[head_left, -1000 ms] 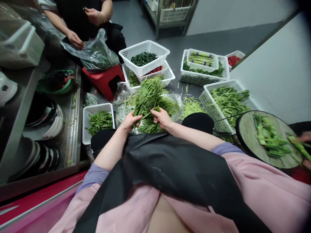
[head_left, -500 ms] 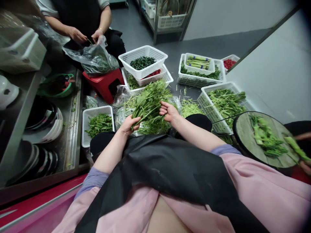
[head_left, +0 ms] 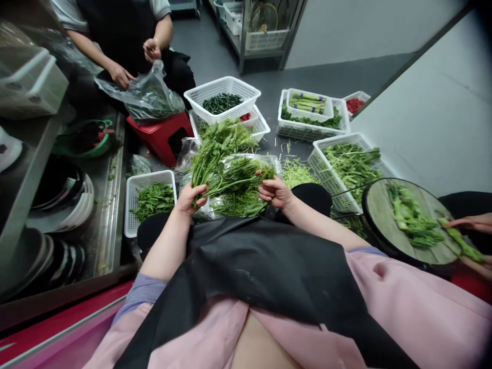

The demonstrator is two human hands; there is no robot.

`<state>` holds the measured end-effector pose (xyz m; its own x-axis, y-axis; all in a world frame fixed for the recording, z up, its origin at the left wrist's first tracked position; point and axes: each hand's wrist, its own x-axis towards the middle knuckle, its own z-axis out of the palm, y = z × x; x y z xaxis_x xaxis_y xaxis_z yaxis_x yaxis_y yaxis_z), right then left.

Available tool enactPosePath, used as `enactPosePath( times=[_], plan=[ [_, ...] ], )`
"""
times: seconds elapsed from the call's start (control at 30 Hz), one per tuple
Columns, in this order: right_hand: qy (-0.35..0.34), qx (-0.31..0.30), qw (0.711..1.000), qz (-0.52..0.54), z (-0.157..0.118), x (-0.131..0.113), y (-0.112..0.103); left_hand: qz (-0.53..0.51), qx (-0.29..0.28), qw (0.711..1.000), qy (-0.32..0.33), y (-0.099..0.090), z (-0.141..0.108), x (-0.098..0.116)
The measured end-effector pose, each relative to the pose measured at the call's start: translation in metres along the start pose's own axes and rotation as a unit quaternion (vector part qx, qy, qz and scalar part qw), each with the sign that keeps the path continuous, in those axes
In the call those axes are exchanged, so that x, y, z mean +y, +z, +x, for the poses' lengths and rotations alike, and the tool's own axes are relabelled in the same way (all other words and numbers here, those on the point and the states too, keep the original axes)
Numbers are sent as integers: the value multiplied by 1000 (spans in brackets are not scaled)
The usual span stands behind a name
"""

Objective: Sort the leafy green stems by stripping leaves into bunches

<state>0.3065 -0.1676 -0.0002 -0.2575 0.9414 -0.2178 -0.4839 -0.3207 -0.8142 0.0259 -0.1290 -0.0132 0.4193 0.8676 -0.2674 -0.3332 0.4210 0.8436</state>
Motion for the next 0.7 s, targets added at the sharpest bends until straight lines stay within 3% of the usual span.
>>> enactPosePath(
  times=[0.1,0.2,0.43,0.5,0.57,0.7],
  plan=[
    [6,-25,999,-36,1,-2,-11,8,-32,999,-26,1,-1,0],
    [-25,-2,998,-63,8,-4,-14,8,-57,997,-53,3,1,-4],
    [-73,15,994,-76,14,-1,4,11,-80,989,-122,13,3,-17],
    [-108,62,985,-120,17,0,6,12,-81,989,-124,14,2,-18],
    [-170,133,953,-211,22,-2,2,11,-68,992,-109,13,1,-17],
    [-276,281,845,-361,36,-20,-24,17,-48,996,-75,5,0,-13]
  ],
)
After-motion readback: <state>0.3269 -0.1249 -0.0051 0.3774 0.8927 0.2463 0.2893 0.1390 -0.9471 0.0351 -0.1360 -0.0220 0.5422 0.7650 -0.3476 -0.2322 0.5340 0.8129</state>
